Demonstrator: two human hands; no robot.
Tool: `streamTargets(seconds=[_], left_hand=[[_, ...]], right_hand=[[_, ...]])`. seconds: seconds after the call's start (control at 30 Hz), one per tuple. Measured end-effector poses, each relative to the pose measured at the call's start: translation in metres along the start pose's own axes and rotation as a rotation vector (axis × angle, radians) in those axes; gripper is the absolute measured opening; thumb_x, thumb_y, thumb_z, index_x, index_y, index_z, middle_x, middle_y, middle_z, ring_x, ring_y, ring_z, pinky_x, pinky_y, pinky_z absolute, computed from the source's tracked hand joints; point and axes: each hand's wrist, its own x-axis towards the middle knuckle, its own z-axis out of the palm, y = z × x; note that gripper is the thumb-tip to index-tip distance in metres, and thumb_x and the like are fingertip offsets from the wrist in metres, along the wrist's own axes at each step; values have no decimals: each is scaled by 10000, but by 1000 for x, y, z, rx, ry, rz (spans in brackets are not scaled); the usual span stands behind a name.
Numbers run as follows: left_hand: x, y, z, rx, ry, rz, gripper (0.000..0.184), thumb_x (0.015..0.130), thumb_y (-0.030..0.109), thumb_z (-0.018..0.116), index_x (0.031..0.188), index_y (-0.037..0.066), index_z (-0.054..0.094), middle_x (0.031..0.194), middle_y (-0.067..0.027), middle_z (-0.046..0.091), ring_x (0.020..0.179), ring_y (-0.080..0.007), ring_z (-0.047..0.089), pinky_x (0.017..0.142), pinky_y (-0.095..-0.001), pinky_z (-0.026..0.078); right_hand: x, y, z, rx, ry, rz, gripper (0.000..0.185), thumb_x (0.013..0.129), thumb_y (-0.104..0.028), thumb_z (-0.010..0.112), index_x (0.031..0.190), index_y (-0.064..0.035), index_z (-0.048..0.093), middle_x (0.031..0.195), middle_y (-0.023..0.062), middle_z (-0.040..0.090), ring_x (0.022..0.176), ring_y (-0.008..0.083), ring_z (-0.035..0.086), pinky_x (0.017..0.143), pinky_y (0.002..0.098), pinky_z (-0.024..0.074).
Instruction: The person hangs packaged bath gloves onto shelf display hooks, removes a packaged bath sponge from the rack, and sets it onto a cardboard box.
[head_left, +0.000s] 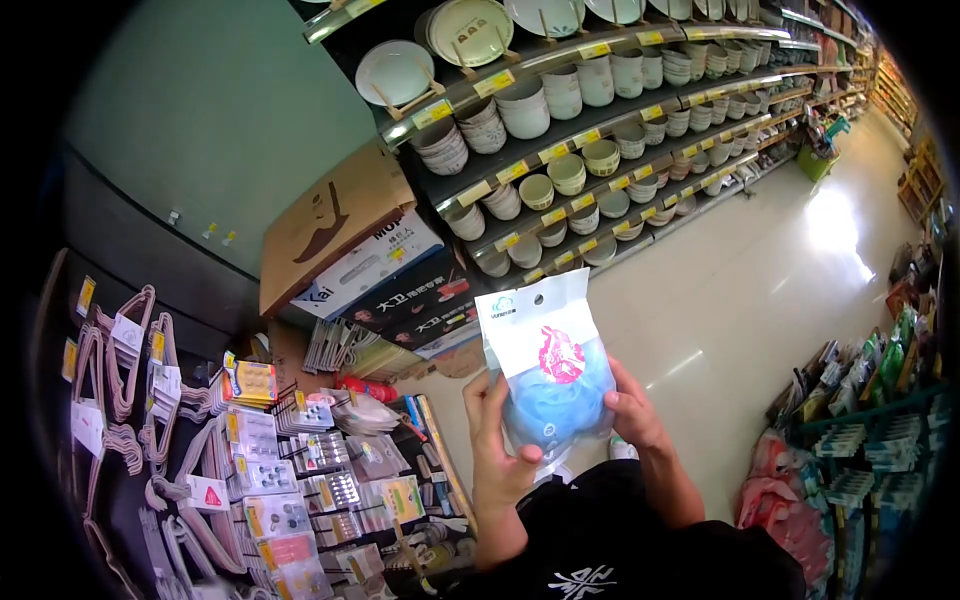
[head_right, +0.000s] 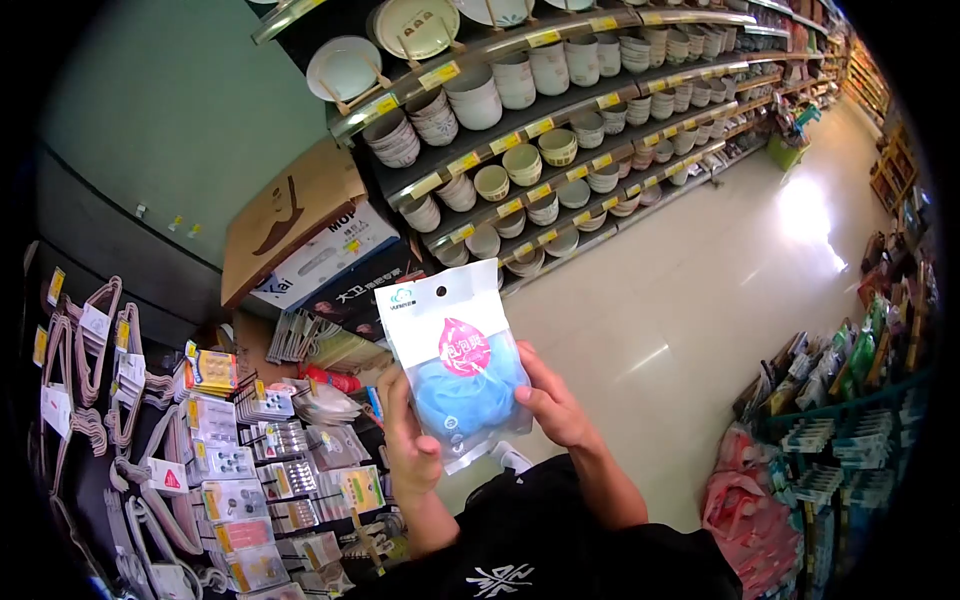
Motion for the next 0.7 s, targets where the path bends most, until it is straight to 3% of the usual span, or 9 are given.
streamTargets(seconds=[0.27, 0.43, 0.7], left_hand=[[15, -24, -82, -62, 45, 24, 947, 778, 789, 491, 1249, -32, 507, 1174, -193, 481, 1107, -297, 509, 949, -386, 405], [16, -41, -132, -61, 45, 62, 968, 808, 792, 425, 1264, -57, 502, 1200, -205, 512, 1069, -293, 544, 916, -369, 430], [5, -67, -193, -43, 60, 79, 1006, 832, 789, 362, 1331, -80, 452, 1276, -241, 484, 1177, -333, 508, 980, -394, 397]], right_hand=[[40, 35, 60, -78, -71, -104, 829, 833, -436, 683, 1421, 38, 342, 1294, 103, 405, 1267, 246, 372, 1082, 397, 256], [62, 54, 101, -76, -59, -139, 921, 809, -391, 722, 1472, 21, 233, 1422, 151, 350, 1350, 271, 315, 1114, 392, 216], [75, 96, 149, -46, -73, -145, 1004, 790, -301, 752, 1502, 15, 118, 1487, 175, 286, 1384, 283, 279, 1130, 396, 187]])
